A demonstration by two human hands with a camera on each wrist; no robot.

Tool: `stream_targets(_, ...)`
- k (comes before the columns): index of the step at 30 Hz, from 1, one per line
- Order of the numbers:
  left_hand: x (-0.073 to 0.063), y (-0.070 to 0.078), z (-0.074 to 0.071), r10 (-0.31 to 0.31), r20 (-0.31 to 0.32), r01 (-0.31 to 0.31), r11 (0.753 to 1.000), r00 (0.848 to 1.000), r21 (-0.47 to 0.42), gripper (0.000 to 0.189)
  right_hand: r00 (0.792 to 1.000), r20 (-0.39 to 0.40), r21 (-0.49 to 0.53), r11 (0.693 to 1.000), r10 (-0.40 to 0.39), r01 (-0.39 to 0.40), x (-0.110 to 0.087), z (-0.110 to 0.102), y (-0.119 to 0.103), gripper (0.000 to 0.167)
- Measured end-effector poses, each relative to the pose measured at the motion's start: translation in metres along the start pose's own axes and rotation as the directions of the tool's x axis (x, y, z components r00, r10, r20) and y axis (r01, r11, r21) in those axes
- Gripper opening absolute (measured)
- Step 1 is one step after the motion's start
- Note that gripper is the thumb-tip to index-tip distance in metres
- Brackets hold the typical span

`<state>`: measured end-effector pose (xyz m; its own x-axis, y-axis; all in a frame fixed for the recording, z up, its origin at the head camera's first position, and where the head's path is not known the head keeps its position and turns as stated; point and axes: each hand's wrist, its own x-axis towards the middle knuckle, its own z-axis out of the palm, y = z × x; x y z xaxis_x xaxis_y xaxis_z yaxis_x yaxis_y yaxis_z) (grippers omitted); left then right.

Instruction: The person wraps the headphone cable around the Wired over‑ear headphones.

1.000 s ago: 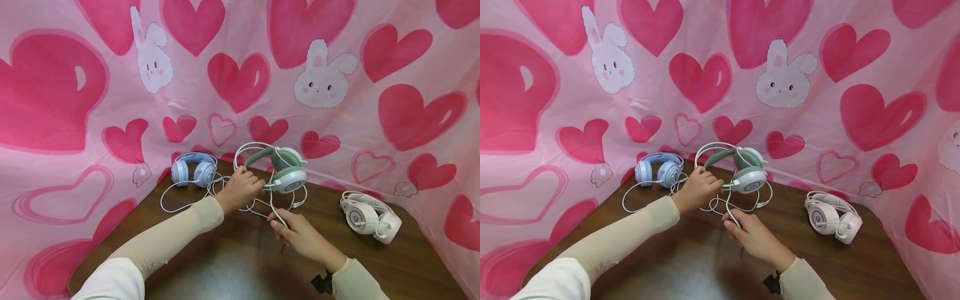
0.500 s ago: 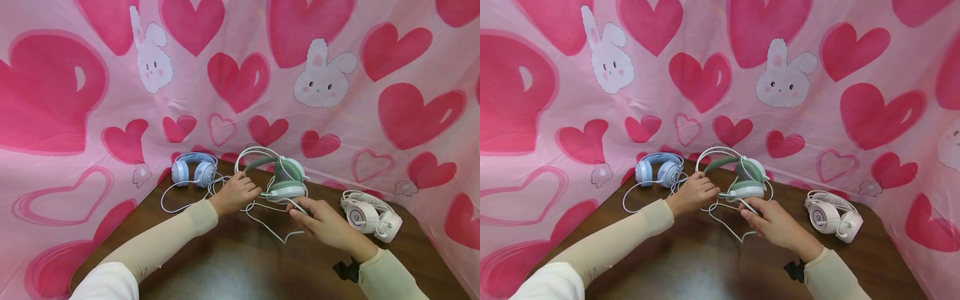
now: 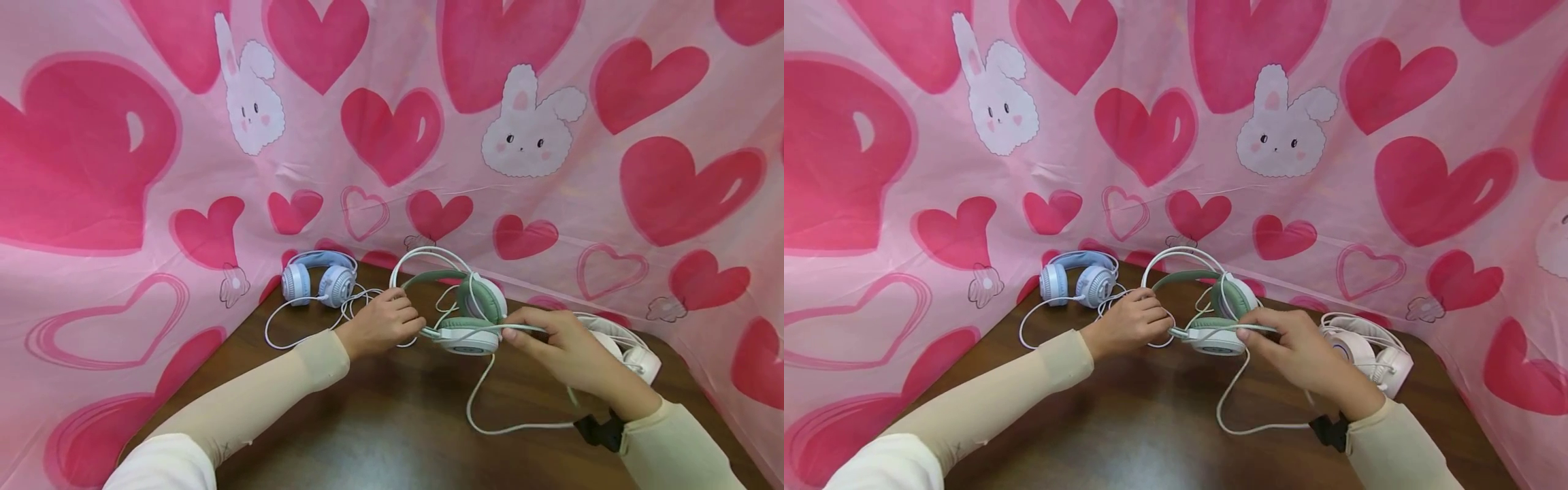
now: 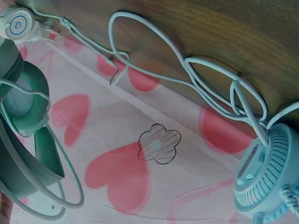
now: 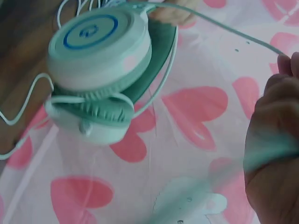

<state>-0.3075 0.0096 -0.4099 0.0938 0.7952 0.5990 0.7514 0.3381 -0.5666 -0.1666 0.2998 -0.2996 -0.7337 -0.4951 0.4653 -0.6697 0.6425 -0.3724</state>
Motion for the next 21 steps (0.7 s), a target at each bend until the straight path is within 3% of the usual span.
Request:
stream_targets(5, 0.0, 0.001, -0.004, 0.016, -0.003, -0.016, 1.0, 1.0, -0.011, 0.014, 0.99, -0.102, -0.056, 0.995, -0.093, 0.088, 0.005, -0.01, 0.004, 0.028)
stream_targets(8, 0.001, 0.003, -0.006, 0.049, -0.019, -0.049, 0.999, 0.999, -0.002, 0.017, 0.988, -0.124, -0.05, 0.995, -0.096, 0.091, 0.008, -0.014, 0.007, 0.028)
stream_targets(16, -0.004, 0.012, -0.011, 0.144, -0.072, -0.143, 0.989, 0.987, 0.021, 0.027, 0.992, -0.128, -0.076, 0.997, 0.0, -0.01, 0.014, -0.018, 0.025, 0.021)
stream_targets(21, -0.007, 0.015, -0.014, 0.161, -0.064, -0.16, 0.987, 0.985, 0.008, 0.03, 0.991, -0.084, -0.073, 0.991, 0.106, -0.112, 0.018, -0.022, 0.033, 0.013)
